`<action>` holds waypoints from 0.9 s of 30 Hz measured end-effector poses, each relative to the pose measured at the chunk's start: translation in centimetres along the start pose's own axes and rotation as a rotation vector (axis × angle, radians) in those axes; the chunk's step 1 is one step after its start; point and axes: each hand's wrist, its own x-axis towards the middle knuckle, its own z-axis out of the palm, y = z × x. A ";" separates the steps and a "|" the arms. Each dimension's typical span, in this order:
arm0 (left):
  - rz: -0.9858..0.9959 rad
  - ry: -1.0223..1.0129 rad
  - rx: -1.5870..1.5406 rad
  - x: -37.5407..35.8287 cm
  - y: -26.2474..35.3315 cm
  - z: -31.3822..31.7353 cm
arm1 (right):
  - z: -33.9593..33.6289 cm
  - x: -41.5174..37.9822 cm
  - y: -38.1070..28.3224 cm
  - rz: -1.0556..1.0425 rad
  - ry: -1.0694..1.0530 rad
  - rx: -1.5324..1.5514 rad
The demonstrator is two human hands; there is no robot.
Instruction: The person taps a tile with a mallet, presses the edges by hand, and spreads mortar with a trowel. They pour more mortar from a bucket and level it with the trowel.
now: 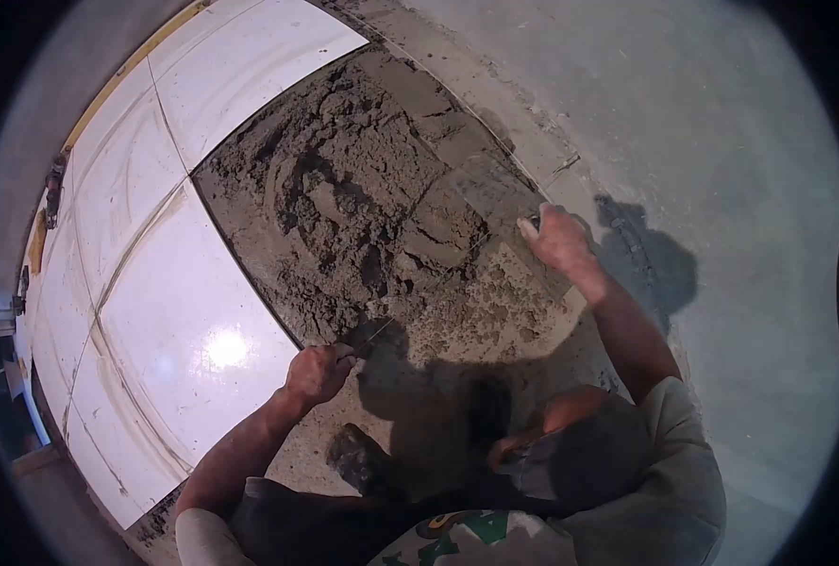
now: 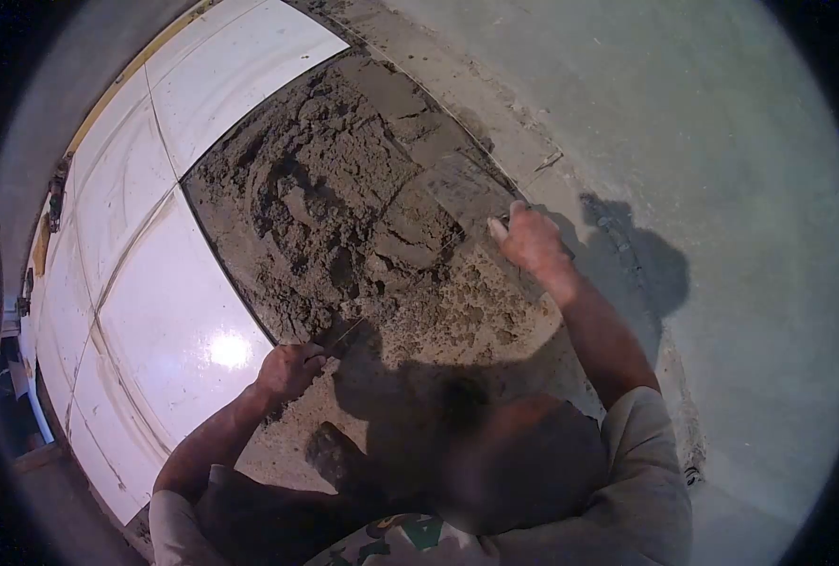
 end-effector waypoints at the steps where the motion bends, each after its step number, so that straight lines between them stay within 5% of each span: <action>1: -0.006 -0.002 -0.001 -0.3 0.1 -0.1 | 0.0 0.1 0.4 0.023 -0.027 0.040; 5: 0.055 0.045 -0.031 -0.4 -0.2 0.4 | 0.6 0.9 1.1 0.121 0.088 0.223; 8: 0.004 0.014 -0.067 0.2 -0.4 -0.1 | -0.8 0.1 -3.1 0.338 -0.192 0.595; 12: 0.011 0.003 0.009 1.1 -1.2 -0.2 | 6.2 -1.5 -5.5 0.118 -0.158 0.577; 16: 0.047 0.030 0.015 0.9 -1.8 0.0 | 6.1 -5.6 -7.4 0.017 -0.159 0.518; 24: 0.060 0.079 -0.067 -1.3 -3.1 0.2 | -2.6 -6.6 -8.0 -0.276 -0.292 0.147; 27: -0.008 0.038 -0.046 -1.9 -2.7 0.2 | -5.2 -2.9 -9.2 -0.327 -0.174 0.067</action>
